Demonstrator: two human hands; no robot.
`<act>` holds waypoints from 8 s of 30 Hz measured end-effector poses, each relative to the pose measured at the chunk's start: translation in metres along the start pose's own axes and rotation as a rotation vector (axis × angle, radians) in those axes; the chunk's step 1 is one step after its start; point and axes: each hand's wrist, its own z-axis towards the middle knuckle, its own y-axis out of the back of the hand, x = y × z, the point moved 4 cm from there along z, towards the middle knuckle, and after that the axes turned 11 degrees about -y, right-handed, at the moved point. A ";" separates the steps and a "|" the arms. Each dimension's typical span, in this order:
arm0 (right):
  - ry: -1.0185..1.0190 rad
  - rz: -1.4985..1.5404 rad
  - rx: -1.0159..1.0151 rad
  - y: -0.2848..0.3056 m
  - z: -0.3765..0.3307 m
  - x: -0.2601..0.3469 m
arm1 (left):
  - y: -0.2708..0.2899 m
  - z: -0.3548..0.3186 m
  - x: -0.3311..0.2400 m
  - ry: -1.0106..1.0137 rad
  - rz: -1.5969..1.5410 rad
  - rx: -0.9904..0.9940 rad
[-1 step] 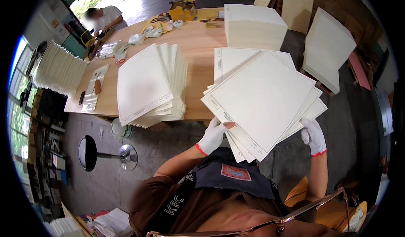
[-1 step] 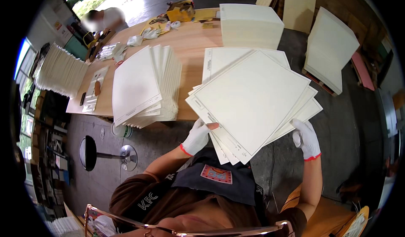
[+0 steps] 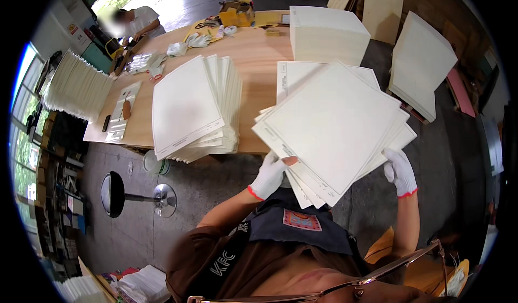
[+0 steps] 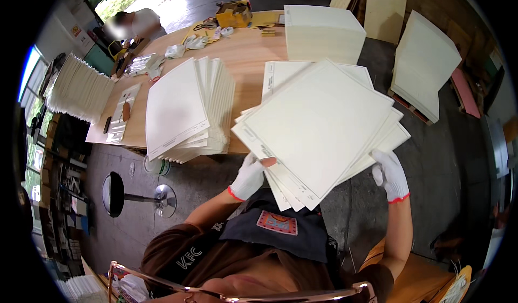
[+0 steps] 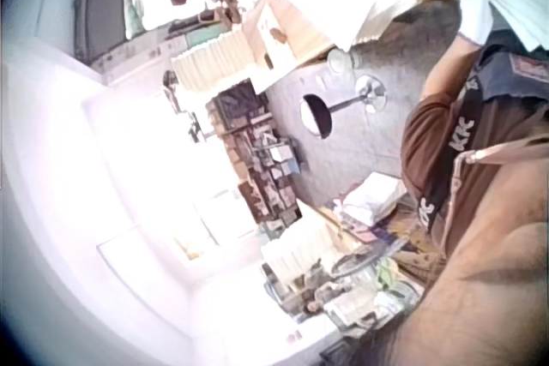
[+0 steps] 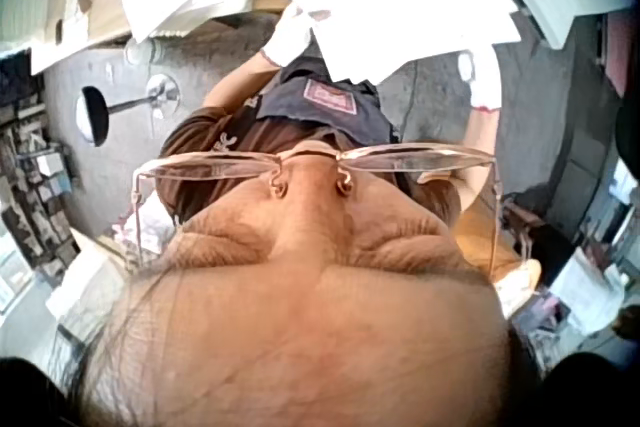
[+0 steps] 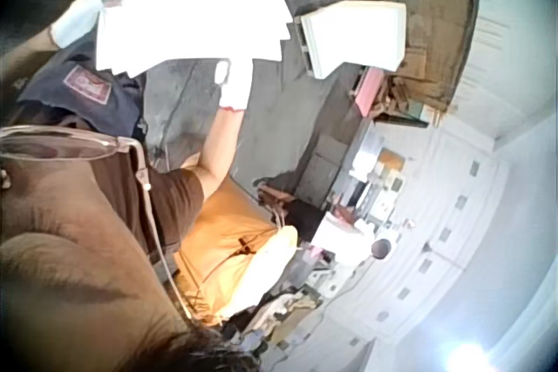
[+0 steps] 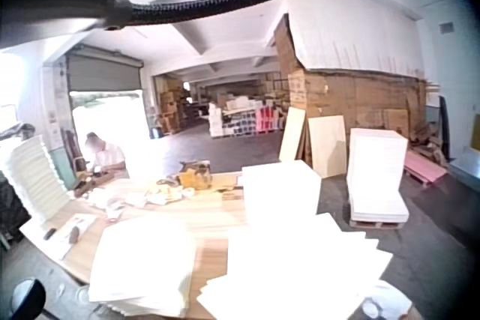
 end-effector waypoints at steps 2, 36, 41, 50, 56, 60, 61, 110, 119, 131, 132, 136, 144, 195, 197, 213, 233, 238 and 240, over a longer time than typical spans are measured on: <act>0.037 -0.049 0.146 -0.042 0.015 0.022 | 0.025 -0.016 -0.026 -0.093 0.037 -0.114; -0.021 -0.069 0.895 -0.451 0.078 -0.041 | 0.216 -0.036 -0.139 -0.411 -0.527 -0.533; -0.129 -0.220 0.924 -0.295 0.050 -0.061 | 0.129 -0.070 -0.078 -0.261 -0.383 -0.384; 0.424 -0.313 -0.725 0.024 0.065 0.026 | -0.129 0.081 -0.030 -0.939 1.291 0.780; 0.353 -0.911 -0.704 0.032 0.085 0.023 | -0.213 0.199 0.039 -0.670 1.540 0.831; 0.754 -1.223 -0.740 0.024 0.080 0.048 | -0.205 0.215 0.057 -0.620 1.499 0.787; 0.821 -1.288 -0.751 0.023 0.079 0.056 | -0.203 0.215 0.059 -0.648 1.500 0.770; 0.518 -0.548 -0.612 0.007 0.115 0.039 | -0.208 0.194 0.052 -0.542 1.214 0.819; 0.615 -0.607 -0.624 0.007 0.122 0.036 | -0.212 0.192 0.056 -0.505 1.419 0.876; 0.610 -0.546 -0.628 0.005 0.114 0.039 | -0.211 0.191 0.054 -0.609 1.306 0.793; 0.550 -0.521 -0.612 0.005 0.113 0.039 | -0.212 0.191 0.054 -0.654 1.278 0.803; 0.489 -0.498 -0.611 0.006 0.111 0.040 | -0.212 0.191 0.057 -0.617 1.271 0.849; 0.624 -0.543 -0.654 0.008 0.125 0.032 | -0.214 0.189 0.058 -0.556 1.350 0.849; 0.464 -0.401 -0.566 0.017 0.109 0.028 | -0.224 0.193 0.063 -0.463 1.185 0.935; 0.477 -0.394 -0.582 0.017 0.108 0.027 | -0.223 0.192 0.061 -0.510 1.226 0.906; 0.473 -0.417 -0.618 0.016 0.110 0.025 | -0.230 0.183 0.058 -0.510 1.334 0.913; 0.465 -0.393 -0.599 0.016 0.107 0.024 | -0.231 0.181 0.060 -0.579 1.385 0.915; 0.476 -0.403 -0.600 0.015 0.106 0.026 | -0.229 0.182 0.061 -0.643 1.345 0.931; 0.470 -0.391 -0.596 0.016 0.106 0.025 | -0.227 0.182 0.062 -0.658 1.339 0.914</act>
